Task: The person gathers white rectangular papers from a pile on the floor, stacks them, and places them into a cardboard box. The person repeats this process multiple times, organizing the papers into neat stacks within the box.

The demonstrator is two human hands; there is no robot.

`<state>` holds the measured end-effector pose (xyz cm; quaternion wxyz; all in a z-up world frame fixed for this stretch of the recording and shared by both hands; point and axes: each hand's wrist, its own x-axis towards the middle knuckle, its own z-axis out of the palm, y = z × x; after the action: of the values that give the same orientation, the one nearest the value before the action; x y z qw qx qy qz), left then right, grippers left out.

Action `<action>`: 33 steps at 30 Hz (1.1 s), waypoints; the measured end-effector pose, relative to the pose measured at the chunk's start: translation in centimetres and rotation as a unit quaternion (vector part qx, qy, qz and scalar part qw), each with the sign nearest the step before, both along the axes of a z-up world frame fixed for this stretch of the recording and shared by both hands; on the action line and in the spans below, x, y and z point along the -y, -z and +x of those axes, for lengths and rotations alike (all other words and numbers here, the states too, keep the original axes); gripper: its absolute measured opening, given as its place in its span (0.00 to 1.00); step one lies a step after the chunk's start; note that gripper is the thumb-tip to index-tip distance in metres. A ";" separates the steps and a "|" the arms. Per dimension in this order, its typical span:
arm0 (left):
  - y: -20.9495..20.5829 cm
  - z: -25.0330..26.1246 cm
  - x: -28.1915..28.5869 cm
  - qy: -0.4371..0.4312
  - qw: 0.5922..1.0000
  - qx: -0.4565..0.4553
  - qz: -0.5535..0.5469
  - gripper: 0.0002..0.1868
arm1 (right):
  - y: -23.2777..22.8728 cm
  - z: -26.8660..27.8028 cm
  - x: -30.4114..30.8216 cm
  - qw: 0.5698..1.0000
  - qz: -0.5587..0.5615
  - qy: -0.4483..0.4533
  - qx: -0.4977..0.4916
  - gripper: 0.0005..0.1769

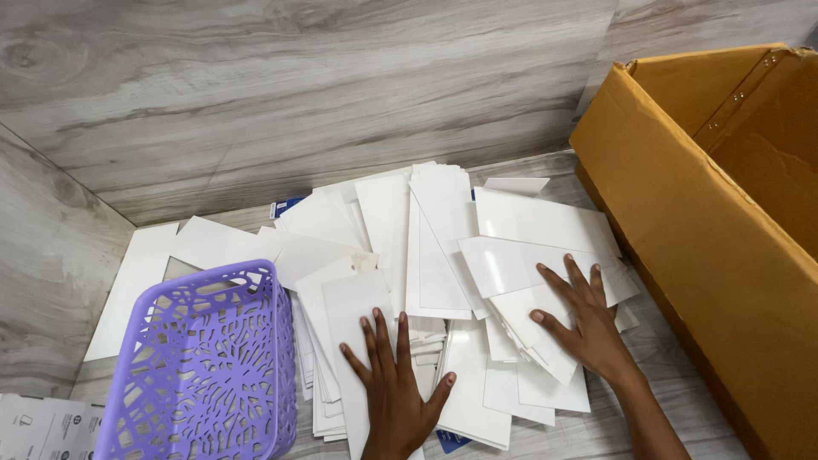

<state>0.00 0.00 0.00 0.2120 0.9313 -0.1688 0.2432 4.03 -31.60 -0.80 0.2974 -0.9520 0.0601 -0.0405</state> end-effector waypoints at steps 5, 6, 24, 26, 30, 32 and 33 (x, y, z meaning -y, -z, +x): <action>-0.9 2.8 1.0 0.051 0.987 -0.029 -0.149 0.51 | -3.4 -0.4 -2.3 0.996 -0.063 -0.045 -0.038 0.52; -1.0 3.8 1.1 0.057 0.985 -0.030 -0.162 0.50 | -4.0 -0.5 -3.1 0.994 -0.081 -0.053 -0.054 0.54; -4.3 8.1 -1.8 0.000 0.991 -0.045 -0.125 0.33 | -6.2 3.5 -10.9 0.987 -0.082 -0.137 0.003 0.49; -3.9 6.8 -1.1 0.010 0.980 -0.043 -0.192 0.33 | -5.6 3.5 -10.8 0.989 -0.077 -0.127 0.013 0.47; -3.0 5.2 -1.5 0.014 0.966 -0.036 -0.255 0.33 | -4.5 3.3 -10.3 0.974 -0.019 -0.089 0.209 0.39; -2.4 4.5 -1.8 0.006 0.978 -0.039 -0.205 0.32 | -3.9 3.0 -10.3 0.974 0.019 -0.005 0.226 0.31; -2.2 4.6 -1.9 0.003 0.983 -0.036 -0.180 0.32 | -3.9 3.2 -10.2 0.970 0.039 0.037 0.238 0.27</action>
<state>4.63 1.92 2.18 0.3829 0.8855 -0.1178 0.2355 7.23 -21.36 3.11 0.3381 -0.8999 0.0242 -0.2744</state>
